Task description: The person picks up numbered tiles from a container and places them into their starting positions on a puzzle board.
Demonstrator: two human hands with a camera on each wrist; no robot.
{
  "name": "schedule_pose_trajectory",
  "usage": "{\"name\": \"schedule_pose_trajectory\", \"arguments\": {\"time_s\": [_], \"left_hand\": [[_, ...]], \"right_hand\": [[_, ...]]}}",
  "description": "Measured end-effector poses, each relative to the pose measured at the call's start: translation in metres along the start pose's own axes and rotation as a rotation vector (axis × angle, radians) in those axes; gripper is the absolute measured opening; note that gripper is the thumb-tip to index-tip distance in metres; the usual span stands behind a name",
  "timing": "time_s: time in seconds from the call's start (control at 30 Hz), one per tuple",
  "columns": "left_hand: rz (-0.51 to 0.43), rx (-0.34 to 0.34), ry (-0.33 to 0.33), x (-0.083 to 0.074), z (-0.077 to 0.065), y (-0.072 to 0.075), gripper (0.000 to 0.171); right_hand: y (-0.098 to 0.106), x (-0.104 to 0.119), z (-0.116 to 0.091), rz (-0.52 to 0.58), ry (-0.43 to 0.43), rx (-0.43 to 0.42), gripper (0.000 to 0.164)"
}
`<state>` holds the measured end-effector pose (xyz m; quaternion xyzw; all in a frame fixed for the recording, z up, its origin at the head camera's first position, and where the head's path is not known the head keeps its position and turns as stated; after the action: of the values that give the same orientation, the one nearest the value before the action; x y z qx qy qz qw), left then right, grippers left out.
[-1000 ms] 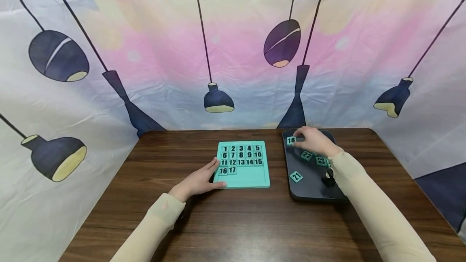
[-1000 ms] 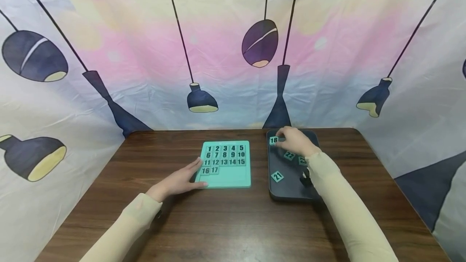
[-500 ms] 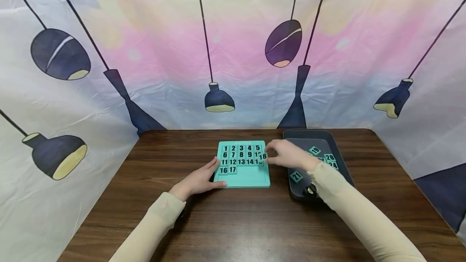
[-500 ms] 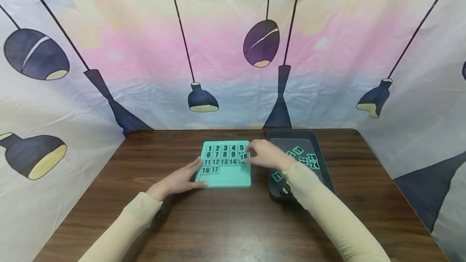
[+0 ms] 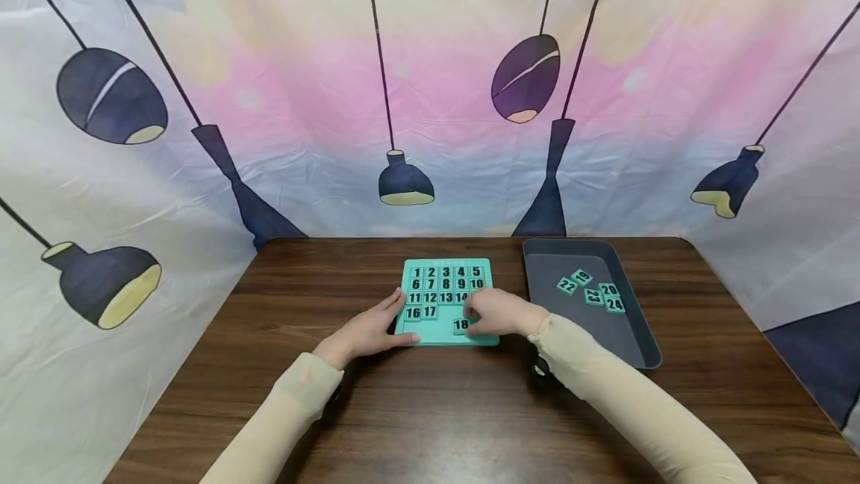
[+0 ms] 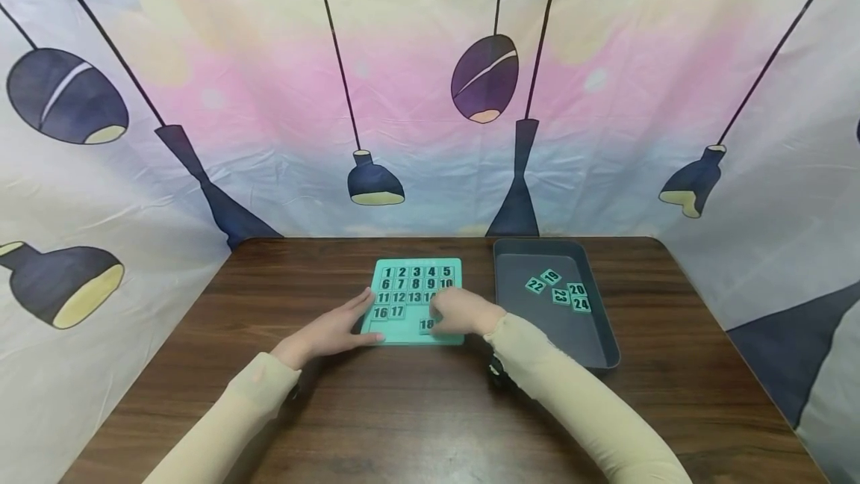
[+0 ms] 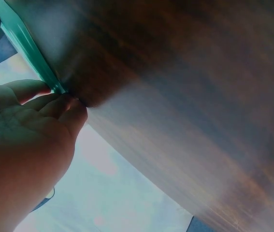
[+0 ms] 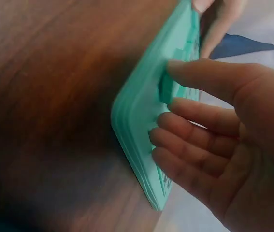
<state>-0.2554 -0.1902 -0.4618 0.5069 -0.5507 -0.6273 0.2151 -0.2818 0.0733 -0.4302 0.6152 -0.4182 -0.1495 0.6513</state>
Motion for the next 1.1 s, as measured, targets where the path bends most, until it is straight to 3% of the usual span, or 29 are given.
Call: {"name": "schedule_pose_trajectory", "arguments": {"time_s": [0.43, 0.73, 0.93, 1.1], "left_hand": [[-0.013, 0.006, 0.005, 0.0, 0.001, 0.0, 0.096], [-0.01, 0.011, 0.005, 0.0, 0.001, 0.0, 0.096], [-0.011, 0.014, 0.001, 0.001, -0.001, 0.0, 0.096], [-0.007, 0.009, -0.007, 0.0, 0.0, 0.0, 0.097]], "right_hand": [[-0.019, 0.007, 0.025, -0.029, -0.071, -0.142, 0.02], [-0.021, 0.015, 0.035, 0.002, -0.069, -0.163, 0.028], [-0.01, 0.01, 0.024, 0.049, -0.069, -0.138, 0.03], [0.02, -0.006, 0.008, 0.068, -0.079, -0.201, 0.024]]}}
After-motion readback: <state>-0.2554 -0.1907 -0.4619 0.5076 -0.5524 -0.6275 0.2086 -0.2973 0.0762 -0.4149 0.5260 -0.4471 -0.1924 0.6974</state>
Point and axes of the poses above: each hand's wrist, its own z-axis towards the middle knuckle, its own y-axis out of the back of the hand, x = y × z, the point moved 1 cm from there along z, towards the middle knuckle, and after that the axes turned 5 degrees about -y, right-handed, at the moved point
